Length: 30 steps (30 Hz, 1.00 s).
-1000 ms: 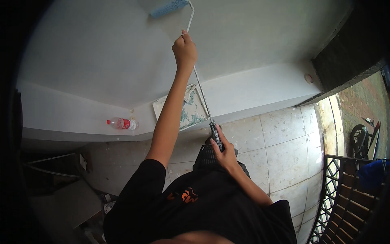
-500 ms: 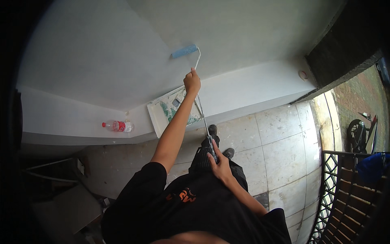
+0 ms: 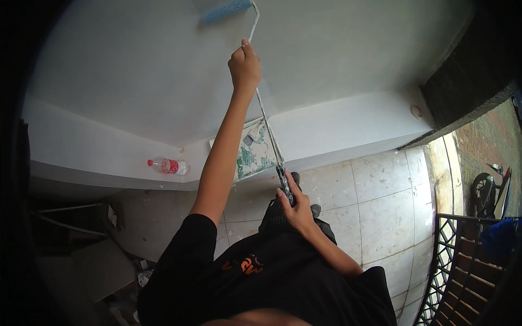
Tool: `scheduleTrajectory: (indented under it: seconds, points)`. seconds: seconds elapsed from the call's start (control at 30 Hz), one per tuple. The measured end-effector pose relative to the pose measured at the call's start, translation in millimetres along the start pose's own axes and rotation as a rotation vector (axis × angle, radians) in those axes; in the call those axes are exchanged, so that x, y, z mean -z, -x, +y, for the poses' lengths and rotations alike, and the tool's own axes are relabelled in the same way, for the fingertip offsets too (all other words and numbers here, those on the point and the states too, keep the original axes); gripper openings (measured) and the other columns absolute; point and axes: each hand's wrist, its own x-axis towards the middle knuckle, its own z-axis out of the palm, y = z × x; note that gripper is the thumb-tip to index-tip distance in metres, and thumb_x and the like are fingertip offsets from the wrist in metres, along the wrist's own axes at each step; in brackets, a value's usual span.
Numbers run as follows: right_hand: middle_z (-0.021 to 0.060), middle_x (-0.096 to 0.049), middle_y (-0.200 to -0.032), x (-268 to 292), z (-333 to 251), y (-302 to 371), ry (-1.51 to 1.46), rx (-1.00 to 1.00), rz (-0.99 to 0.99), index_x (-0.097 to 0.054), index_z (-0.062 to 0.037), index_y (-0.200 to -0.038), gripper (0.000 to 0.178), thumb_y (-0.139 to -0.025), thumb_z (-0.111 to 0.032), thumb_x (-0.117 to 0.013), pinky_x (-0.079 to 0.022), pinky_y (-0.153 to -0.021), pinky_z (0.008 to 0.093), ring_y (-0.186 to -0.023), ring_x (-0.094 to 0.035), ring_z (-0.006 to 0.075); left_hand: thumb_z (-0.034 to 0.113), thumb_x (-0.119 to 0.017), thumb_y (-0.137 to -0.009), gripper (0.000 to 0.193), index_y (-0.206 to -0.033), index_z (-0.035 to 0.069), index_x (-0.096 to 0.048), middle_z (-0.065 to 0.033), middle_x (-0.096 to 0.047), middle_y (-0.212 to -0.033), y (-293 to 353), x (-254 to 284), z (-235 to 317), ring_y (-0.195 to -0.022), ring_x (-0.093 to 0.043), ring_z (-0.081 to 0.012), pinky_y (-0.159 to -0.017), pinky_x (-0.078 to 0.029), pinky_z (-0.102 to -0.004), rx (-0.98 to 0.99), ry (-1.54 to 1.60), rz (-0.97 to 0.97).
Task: Painting an interior wall using a roller and paint tray.
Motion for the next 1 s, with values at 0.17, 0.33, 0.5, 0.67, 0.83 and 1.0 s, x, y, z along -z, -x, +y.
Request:
scheduleTrajectory:
  seconds: [0.17,0.33,0.5,0.67,0.83,1.0]
  points:
    - [0.0046,-0.058,-0.088,2,25,15,0.095,0.001,0.033,-0.029,-0.0067,-0.137,0.054,-0.087,-0.009,-0.052,-0.039,-0.071,0.0185,-0.073,-0.043,0.005,0.025,-0.033,-0.094,0.047,-0.06,-0.004,-0.05,-0.0231,-0.052,-0.055,28,-26,-41,-0.058,-0.053,-0.042,-0.055,-0.04,-0.0466,-0.003,-0.05,-0.03]
    - [0.0055,-0.057,-0.102,3,40,29,0.153,-0.106,0.012,-0.027,-0.0078,-0.138,0.055,-0.088,-0.011,-0.052,-0.04,-0.074,0.019,-0.079,-0.045,0.005,0.026,-0.033,-0.094,0.048,-0.064,-0.005,-0.055,-0.0258,-0.056,-0.062,58,-49,-92,-0.065,-0.055,-0.0434,-0.06,-0.043,-0.0479,0.098,-0.188,-0.114]
    - [0.0053,-0.058,-0.101,-2,44,47,0.081,-0.143,0.023,-0.026,-0.0103,-0.138,0.055,-0.089,-0.012,-0.051,-0.041,-0.075,0.0208,-0.08,-0.045,0.0057,0.029,-0.032,-0.093,0.049,-0.072,-0.006,-0.06,-0.028,-0.059,-0.073,98,-79,-171,-0.073,-0.057,-0.0439,-0.068,-0.046,-0.0483,0.243,-0.31,-0.186]
    - [0.0137,-0.05,-0.123,2,36,48,-0.014,-0.329,-0.078,-0.025,-0.0099,-0.139,0.054,-0.09,-0.015,-0.05,-0.041,-0.086,0.0257,-0.096,-0.052,0.0152,0.032,-0.033,-0.093,0.051,-0.071,-0.005,-0.06,-0.0263,-0.06,-0.072,86,-71,-149,-0.074,-0.057,-0.0438,-0.069,-0.045,-0.0486,0.27,-0.274,-0.173]
    - [0.0076,-0.061,-0.092,3,23,39,0.11,-0.051,-0.012,-0.029,-0.0097,-0.137,0.055,-0.088,-0.013,-0.053,-0.041,-0.07,0.0206,-0.074,-0.045,0.0052,0.032,-0.031,-0.093,0.053,-0.062,-0.004,-0.055,-0.0223,-0.058,-0.063,51,-37,-94,-0.065,-0.056,-0.0395,-0.062,-0.042,-0.046,0.187,-0.094,-0.068]
    - [0.0046,-0.059,-0.094,9,10,14,-0.035,-0.054,-0.046,-0.031,-0.0089,-0.136,0.056,-0.086,-0.01,-0.055,-0.039,-0.07,0.0185,-0.074,-0.044,0.0057,0.046,-0.028,-0.093,0.059,-0.068,0.0,-0.054,-0.0074,-0.049,-0.054,13,5,-54,-0.047,-0.049,-0.0183,-0.048,-0.039,-0.0318,0.169,0.393,-0.17]
